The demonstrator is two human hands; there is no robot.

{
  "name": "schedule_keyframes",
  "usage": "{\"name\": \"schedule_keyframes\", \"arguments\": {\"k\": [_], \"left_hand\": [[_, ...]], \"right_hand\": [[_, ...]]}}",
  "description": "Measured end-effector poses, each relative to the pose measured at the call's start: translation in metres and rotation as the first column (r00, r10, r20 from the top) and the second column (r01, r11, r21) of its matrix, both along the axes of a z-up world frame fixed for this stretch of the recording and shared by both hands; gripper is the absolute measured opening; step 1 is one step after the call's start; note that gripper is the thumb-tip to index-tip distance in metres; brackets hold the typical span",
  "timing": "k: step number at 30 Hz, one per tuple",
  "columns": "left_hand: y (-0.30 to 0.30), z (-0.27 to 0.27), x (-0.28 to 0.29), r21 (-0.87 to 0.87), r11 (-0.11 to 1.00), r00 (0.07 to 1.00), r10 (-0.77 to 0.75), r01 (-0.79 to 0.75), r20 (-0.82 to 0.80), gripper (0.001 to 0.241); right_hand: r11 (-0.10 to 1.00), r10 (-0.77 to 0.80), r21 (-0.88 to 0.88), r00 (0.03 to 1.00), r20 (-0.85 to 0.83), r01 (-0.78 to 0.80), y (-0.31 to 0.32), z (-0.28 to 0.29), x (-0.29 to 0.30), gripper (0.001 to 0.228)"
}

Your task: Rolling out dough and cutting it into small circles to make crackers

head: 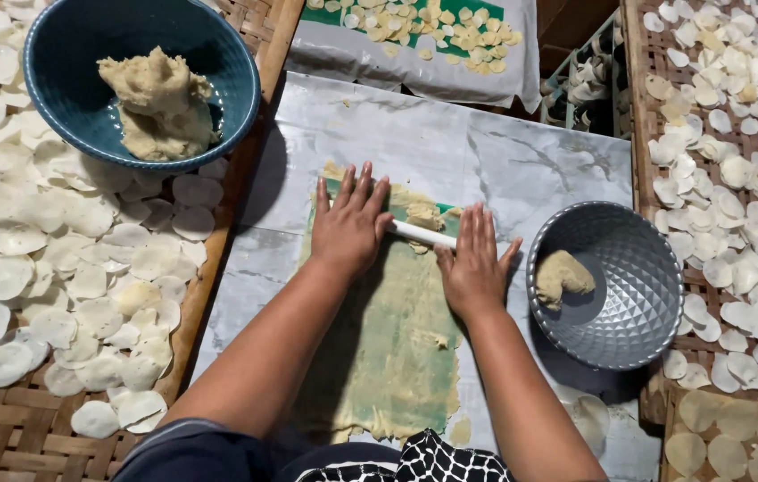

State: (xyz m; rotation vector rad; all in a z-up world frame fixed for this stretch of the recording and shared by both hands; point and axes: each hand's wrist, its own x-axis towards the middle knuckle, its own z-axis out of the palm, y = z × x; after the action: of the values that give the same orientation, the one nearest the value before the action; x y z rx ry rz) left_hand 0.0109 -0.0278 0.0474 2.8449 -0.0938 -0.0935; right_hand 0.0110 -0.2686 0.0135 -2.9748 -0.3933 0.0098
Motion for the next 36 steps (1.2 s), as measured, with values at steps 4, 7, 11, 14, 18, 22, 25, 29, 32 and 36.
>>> {"name": "schedule_keyframes", "arguments": {"k": [4, 7, 11, 14, 18, 22, 25, 29, 32, 36], "left_hand": [[0.005, -0.004, -0.042, 0.01, 0.999, 0.995, -0.043, 0.043, 0.091, 0.06], [0.01, -0.024, -0.044, -0.034, 0.998, 0.969, -0.04, 0.049, 0.242, 0.058], [0.02, -0.028, -0.023, 0.057, 0.994, 0.839, -0.114, 0.098, 0.532, 0.025], [0.018, -0.034, -0.006, 0.165, 0.979, 0.734, -0.201, 0.122, 0.649, 0.007], [0.015, -0.027, 0.031, 0.18, 0.969, 0.693, -0.247, 0.169, 0.678, 0.011], [0.013, -0.026, 0.04, 0.126, 0.971, 0.741, -0.236, 0.202, 0.629, 0.013], [0.011, -0.012, 0.034, 0.058, 0.965, 0.884, -0.257, 0.255, 0.391, 0.023], [-0.001, 0.012, 0.035, 0.029, 0.983, 0.974, -0.182, 0.179, 0.134, 0.057], [-0.011, 0.024, 0.057, 0.024, 0.996, 0.997, -0.082, 0.082, -0.003, 0.059], [-0.022, 0.007, 0.073, 0.047, 0.999, 0.998, 0.025, -0.022, -0.062, 0.065]], "right_hand": [[0.999, -0.018, 0.03, 0.991, -0.135, 0.022, 0.002, 0.016, -0.043, 0.073], [0.998, -0.017, 0.055, 0.996, -0.084, 0.022, -0.005, 0.002, -0.05, 0.067], [0.995, 0.08, 0.028, 0.947, 0.311, -0.093, -0.01, 0.006, -0.035, 0.038], [0.987, 0.158, -0.025, 0.939, 0.305, -0.158, -0.011, 0.019, -0.029, 0.038], [0.986, 0.153, 0.013, 0.928, 0.34, -0.167, -0.008, 0.038, -0.003, 0.043], [0.983, 0.141, 0.065, 0.941, 0.307, -0.169, -0.007, 0.029, 0.013, 0.049], [0.979, 0.141, 0.094, 0.932, 0.334, -0.182, -0.002, 0.026, 0.014, 0.048], [0.979, 0.119, 0.143, 0.979, 0.165, -0.143, 0.003, 0.022, 0.021, 0.053], [0.999, 0.003, 0.049, 1.0, -0.019, -0.002, 0.015, 0.029, 0.045, 0.061], [0.992, -0.122, 0.008, 0.982, -0.143, 0.125, 0.014, 0.015, 0.066, 0.072]]}}
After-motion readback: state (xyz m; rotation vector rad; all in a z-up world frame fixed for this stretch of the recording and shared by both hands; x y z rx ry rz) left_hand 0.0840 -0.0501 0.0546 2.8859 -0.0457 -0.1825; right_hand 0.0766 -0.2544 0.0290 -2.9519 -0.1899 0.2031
